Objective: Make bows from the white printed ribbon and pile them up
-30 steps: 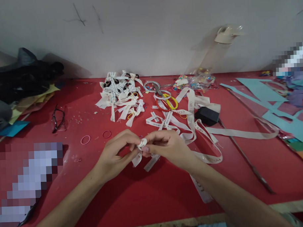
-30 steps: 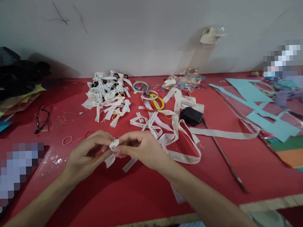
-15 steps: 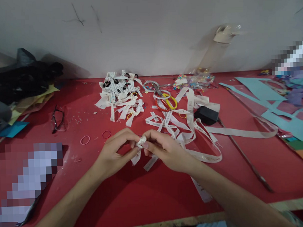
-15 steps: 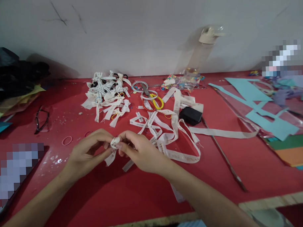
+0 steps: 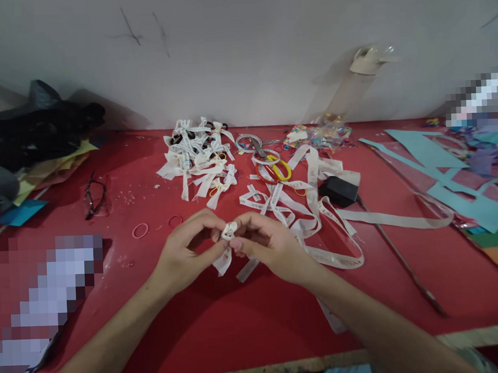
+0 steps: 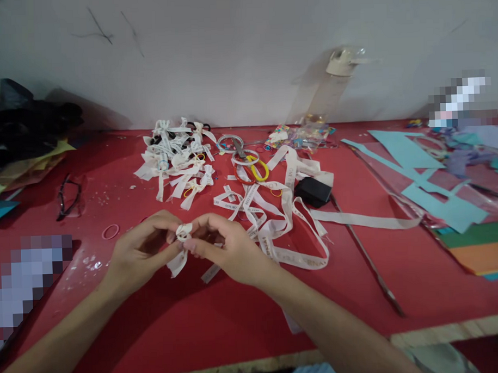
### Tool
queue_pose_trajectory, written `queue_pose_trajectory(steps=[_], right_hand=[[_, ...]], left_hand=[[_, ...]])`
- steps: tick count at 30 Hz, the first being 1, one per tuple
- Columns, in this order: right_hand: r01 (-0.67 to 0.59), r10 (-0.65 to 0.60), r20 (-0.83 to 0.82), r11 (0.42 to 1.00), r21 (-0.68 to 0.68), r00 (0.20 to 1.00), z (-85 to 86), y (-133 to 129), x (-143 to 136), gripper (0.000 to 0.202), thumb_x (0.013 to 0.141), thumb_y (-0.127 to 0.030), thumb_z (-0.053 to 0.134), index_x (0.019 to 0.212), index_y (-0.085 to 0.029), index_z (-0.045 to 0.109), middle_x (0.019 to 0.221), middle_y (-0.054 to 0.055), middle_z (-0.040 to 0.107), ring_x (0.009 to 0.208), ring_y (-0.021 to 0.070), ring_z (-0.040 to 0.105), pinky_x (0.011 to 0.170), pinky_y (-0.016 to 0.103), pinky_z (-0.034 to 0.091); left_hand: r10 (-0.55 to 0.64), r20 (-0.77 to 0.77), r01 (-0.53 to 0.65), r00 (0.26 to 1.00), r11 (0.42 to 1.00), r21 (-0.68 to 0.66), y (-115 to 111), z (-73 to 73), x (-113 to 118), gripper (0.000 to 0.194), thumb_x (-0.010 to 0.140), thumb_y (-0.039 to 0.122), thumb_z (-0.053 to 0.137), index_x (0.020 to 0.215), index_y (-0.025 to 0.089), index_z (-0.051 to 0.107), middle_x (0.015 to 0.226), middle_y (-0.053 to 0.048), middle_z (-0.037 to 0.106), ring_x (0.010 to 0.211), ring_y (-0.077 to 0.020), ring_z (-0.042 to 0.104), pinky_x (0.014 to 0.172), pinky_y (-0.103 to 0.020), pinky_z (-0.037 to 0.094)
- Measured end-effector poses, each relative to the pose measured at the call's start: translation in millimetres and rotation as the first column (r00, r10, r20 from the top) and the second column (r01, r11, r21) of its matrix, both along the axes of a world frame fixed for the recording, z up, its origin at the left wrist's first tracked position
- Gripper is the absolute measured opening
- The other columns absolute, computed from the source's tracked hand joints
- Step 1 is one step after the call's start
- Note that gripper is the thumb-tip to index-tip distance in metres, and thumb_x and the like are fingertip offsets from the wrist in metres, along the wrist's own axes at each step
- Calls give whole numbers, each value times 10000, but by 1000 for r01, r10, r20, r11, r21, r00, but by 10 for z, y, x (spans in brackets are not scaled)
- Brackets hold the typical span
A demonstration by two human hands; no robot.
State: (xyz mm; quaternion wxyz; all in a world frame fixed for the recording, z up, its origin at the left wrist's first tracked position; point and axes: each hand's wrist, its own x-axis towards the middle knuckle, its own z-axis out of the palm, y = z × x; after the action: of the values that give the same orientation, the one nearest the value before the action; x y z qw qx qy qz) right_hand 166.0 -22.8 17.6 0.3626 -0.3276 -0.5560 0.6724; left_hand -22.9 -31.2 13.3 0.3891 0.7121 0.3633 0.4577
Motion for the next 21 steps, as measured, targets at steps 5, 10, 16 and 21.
queue_pose_trajectory(steps=[5,10,16,21], right_hand=[[-97,95,-22,989,-110,995,17,63,54,265,745,-354,760,824,-149,612,680,-17,632,629,81,594,629,202,475],[-168,150,-100,962,-214,984,-19,109,93,249,752,-350,755,806,-139,634,673,12,681,616,94,630,629,215,500],[-139,102,-159,960,-242,982,-65,90,40,219,773,-322,741,823,-139,631,624,-28,623,531,48,534,547,170,433],[-40,-8,-218,975,-217,976,-82,35,-26,222,780,-330,734,793,-159,592,628,-37,588,514,49,478,508,180,390]], left_hand=[[-44,-20,44,999,999,-11,1,-7,-13,164,839,90,610,955,205,626,801,-5,530,720,-95,523,662,-202,446],[-98,-43,97,994,995,-13,19,-15,-17,170,831,89,621,961,197,625,793,-5,537,710,-97,525,664,-215,444],[-83,-41,81,996,995,-57,31,25,-7,138,827,81,607,911,191,610,757,11,512,688,-89,493,642,-201,421],[-62,32,65,998,989,-131,19,2,-12,102,834,113,610,888,198,597,755,21,476,681,-85,454,632,-190,401]])
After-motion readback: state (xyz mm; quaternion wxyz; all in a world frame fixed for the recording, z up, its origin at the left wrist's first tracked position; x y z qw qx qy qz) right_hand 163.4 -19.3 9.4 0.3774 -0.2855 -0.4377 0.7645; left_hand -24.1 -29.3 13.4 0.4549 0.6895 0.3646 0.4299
